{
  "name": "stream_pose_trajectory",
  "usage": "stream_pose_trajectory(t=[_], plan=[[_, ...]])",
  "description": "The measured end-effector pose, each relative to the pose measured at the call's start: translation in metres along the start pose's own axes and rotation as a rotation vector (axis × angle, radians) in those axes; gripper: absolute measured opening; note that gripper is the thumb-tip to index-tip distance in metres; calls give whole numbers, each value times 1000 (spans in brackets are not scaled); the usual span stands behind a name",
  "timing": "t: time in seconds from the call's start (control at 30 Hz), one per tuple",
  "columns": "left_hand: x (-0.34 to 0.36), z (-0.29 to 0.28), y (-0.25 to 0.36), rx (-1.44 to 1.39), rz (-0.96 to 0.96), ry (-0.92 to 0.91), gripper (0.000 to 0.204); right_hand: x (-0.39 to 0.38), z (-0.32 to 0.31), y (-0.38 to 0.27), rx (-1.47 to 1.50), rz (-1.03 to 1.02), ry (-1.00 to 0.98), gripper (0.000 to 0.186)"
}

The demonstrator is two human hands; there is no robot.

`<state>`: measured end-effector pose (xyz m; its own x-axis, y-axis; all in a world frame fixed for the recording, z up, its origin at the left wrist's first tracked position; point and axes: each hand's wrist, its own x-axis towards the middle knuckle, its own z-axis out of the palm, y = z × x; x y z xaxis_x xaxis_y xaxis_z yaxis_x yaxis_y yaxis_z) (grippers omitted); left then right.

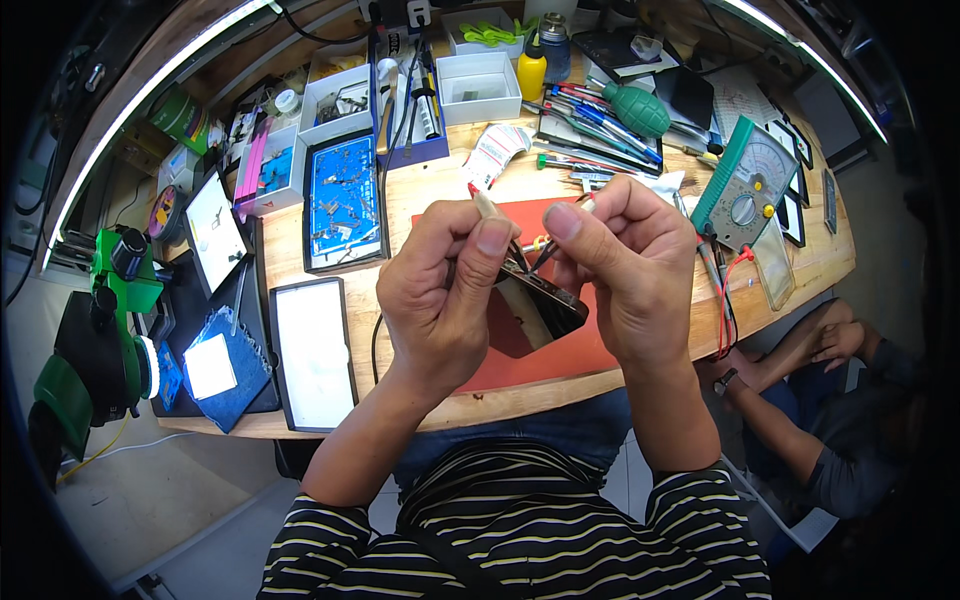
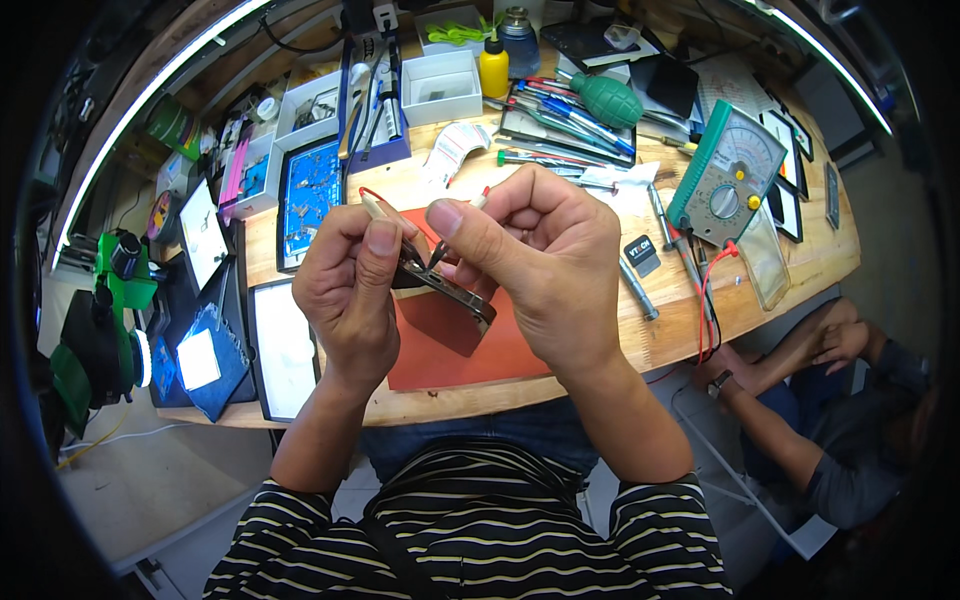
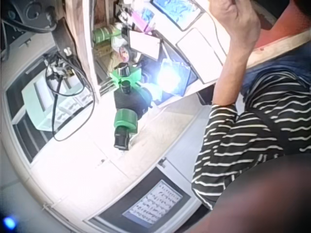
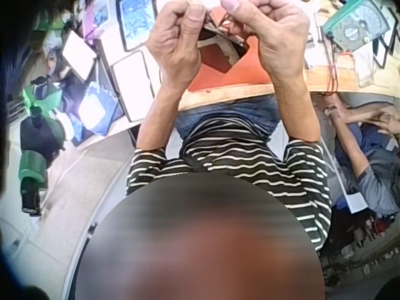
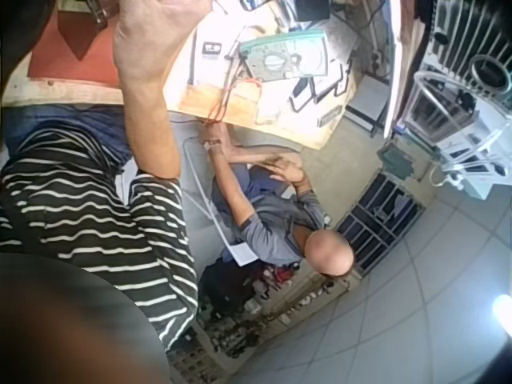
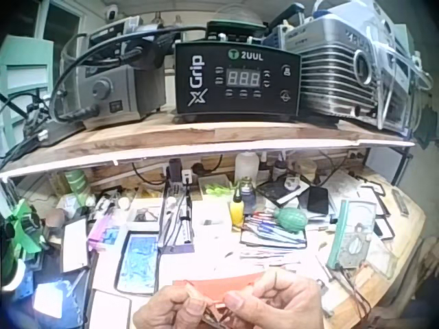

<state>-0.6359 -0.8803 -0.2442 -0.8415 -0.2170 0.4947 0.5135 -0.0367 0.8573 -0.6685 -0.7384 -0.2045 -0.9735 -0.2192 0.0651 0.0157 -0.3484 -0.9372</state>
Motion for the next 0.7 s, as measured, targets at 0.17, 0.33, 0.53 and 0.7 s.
stream_pose_trajectory(t=[0.17,0.33,0.53,0.7], plan=[[0,0,1,-12,-2,-11,15,0,1,0,-14,-22,-2,21],[0,0,1,-15,-16,-3,15,0,1,1,-12,-28,-5,20],[-2,1,4,-35,-66,0,16,0,-3,-4,-19,15,41,22],[-3,-2,6,-102,-40,-28,17,-3,-6,-7,-13,14,57,23]])
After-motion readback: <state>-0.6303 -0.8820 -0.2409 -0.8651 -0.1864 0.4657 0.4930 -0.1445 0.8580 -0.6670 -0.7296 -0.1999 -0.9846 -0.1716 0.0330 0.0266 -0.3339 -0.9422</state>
